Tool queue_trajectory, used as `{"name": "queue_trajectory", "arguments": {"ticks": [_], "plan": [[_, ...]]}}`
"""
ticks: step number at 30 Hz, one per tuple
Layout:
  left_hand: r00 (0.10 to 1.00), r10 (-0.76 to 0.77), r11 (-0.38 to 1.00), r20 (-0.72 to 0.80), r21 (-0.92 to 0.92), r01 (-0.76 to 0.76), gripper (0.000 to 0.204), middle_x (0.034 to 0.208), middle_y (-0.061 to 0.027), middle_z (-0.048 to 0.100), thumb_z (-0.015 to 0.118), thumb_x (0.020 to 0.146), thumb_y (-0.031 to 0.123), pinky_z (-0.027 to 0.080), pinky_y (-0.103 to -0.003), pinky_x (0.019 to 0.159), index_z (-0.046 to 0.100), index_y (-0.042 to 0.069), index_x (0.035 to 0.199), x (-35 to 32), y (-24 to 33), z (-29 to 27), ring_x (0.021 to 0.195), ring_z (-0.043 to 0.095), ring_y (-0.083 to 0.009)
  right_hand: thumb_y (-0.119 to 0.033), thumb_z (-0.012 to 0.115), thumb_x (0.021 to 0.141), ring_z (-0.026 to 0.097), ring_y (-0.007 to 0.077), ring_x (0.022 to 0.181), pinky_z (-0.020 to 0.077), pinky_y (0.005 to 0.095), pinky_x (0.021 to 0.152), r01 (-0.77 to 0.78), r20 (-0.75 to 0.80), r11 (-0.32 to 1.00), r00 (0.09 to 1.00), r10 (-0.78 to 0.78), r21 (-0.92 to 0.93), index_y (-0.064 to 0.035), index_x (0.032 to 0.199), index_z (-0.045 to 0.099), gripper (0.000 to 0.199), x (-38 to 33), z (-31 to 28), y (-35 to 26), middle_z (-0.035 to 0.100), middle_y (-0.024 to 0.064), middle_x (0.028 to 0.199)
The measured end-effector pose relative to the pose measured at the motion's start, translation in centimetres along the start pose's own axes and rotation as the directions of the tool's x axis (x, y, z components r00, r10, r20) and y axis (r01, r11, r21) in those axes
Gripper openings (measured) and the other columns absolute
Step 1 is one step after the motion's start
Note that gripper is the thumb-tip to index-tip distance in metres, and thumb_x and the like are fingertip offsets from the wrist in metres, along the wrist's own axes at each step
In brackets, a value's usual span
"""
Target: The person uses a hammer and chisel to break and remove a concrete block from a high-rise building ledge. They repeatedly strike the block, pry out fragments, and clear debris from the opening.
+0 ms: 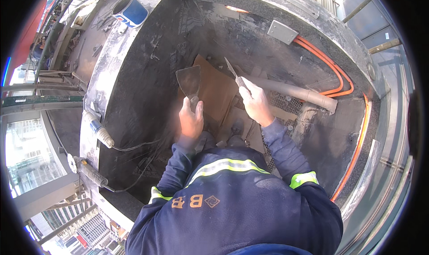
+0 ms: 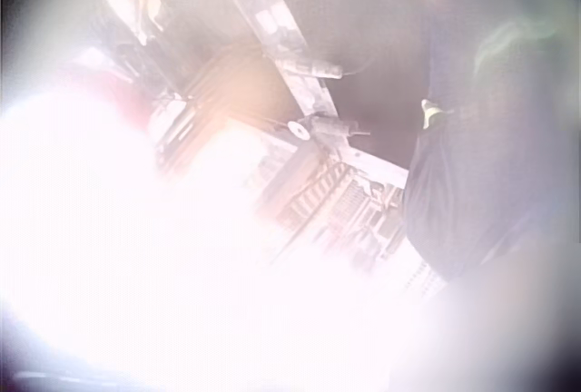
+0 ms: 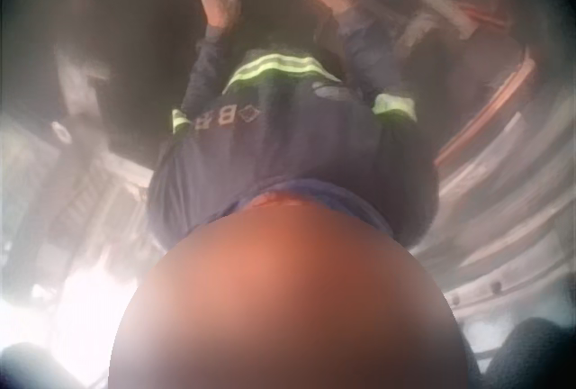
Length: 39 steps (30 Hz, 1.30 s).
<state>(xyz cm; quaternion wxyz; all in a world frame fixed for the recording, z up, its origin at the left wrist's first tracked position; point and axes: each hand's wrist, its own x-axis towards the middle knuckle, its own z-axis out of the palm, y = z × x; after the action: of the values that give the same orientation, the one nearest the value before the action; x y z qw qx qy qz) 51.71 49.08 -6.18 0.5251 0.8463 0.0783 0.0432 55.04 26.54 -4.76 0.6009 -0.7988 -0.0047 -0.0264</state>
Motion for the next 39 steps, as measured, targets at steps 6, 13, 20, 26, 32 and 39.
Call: {"name": "queue_trajectory", "arguments": {"ticks": [6,13,20,26,32,39], "plan": [[0.972,-0.084,0.873,0.219,-0.454,0.178,0.035,0.077,-0.0030,0.053,0.053,0.095,0.000,0.046,-0.026,0.051,0.042,0.003,0.128,-0.4,2.1,-1.4,0.059,0.054,-0.0093,-0.016,0.056,0.098,0.067,0.0344,0.090,0.0509,0.0386,0.079,0.171,0.127,0.980,0.979,-0.157,-0.104,0.0056,0.127,0.061,0.036,-1.1,4.0,-6.0,0.067,0.0236,0.100],[0.985,-0.015,0.934,0.172,-0.350,0.075,0.030,0.080,-0.0066,0.060,0.055,0.094,0.003,0.045,-0.028,0.055,0.050,-0.001,0.123,0.8,-0.8,-5.8,0.058,0.054,-0.0116,-0.016,0.060,0.094,0.064,0.0347,0.072,0.0502,0.0423,0.066,0.273,0.229,0.915,0.951,-0.210,-0.296,-0.0002,0.121,0.067,0.032,-4.8,8.6,-8.0,0.064,0.0191,0.080],[0.989,0.095,0.945,0.116,-0.322,-0.053,0.023,0.074,-0.0029,0.055,0.053,0.095,0.002,0.042,-0.024,0.046,0.050,0.001,0.118,0.2,-3.0,-7.9,0.054,0.051,-0.0076,-0.019,0.059,0.095,0.062,0.0359,0.071,0.0494,0.0428,0.068,0.195,0.051,0.843,0.979,-0.196,-0.501,-0.0005,0.121,0.067,0.033,-1.4,13.9,-4.8,0.064,0.0197,0.081],[0.986,-0.084,0.759,0.140,-0.632,0.155,0.018,0.082,-0.0067,0.060,0.055,0.095,0.004,0.042,-0.023,0.044,0.055,-0.001,0.112,1.1,-1.0,-12.2,0.051,0.052,-0.0081,-0.017,0.059,0.095,0.064,0.0346,0.074,0.0503,0.0426,0.070,0.257,0.108,0.876,0.966,-0.233,-0.409,-0.0008,0.122,0.067,0.033,-1.8,12.7,-9.2,0.066,0.0211,0.084],[0.981,-0.147,0.714,0.129,-0.672,0.195,0.024,0.068,-0.0019,0.057,0.055,0.096,0.006,0.043,-0.025,0.045,0.055,-0.004,0.118,2.6,-2.6,-14.3,0.051,0.052,-0.0085,-0.019,0.061,0.094,0.064,0.0332,0.070,0.0511,0.0411,0.064,0.395,0.198,0.826,0.918,-0.343,-0.401,-0.0058,0.123,0.068,0.032,-2.6,15.7,-12.4,0.063,0.0153,0.086],[0.983,-0.041,0.855,0.179,-0.502,0.127,0.023,0.067,-0.0012,0.055,0.058,0.094,0.010,0.044,-0.026,0.048,0.057,-0.003,0.113,1.2,-2.6,-12.5,0.053,0.052,-0.0076,-0.020,0.060,0.094,0.065,0.0365,0.073,0.0506,0.0443,0.064,0.369,0.219,0.810,0.929,-0.300,-0.456,-0.0026,0.119,0.068,0.031,2.3,15.8,-10.5,0.065,0.0192,0.081]]}}
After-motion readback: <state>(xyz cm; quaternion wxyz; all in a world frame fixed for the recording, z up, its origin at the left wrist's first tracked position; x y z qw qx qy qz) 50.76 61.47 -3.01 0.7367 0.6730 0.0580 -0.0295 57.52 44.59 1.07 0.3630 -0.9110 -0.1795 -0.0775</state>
